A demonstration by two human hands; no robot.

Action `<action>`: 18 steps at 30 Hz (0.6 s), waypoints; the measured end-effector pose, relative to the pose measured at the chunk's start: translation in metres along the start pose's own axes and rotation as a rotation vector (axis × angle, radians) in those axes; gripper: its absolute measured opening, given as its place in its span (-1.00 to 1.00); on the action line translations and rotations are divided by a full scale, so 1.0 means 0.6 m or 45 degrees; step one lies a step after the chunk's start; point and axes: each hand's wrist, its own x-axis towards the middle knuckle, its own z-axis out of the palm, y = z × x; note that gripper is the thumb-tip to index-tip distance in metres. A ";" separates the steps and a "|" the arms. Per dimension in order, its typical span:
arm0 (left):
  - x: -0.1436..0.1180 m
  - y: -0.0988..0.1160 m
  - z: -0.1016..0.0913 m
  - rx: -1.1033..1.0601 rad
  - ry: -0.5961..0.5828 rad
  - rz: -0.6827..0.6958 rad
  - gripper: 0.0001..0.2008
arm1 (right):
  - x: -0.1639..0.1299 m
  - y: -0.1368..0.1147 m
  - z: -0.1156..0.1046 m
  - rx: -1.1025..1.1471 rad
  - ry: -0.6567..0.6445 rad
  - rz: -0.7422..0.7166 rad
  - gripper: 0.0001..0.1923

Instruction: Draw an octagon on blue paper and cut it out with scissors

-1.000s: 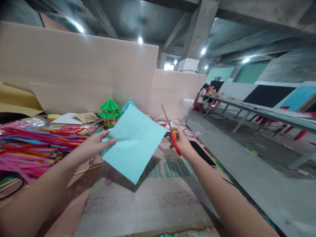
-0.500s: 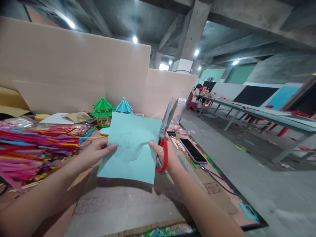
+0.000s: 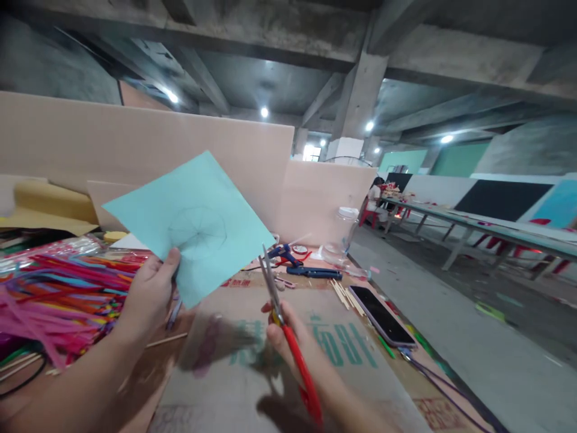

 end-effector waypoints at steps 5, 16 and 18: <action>-0.025 -0.004 0.008 0.036 -0.011 -0.005 -0.73 | -0.005 0.006 0.022 0.044 -0.122 0.034 -0.41; -0.033 -0.007 0.015 0.140 -0.226 0.016 -0.69 | -0.007 0.010 0.034 0.176 -0.107 0.053 -0.43; -0.030 -0.004 0.014 0.188 -0.248 0.011 -0.69 | -0.011 0.009 0.037 0.200 -0.091 0.075 -0.44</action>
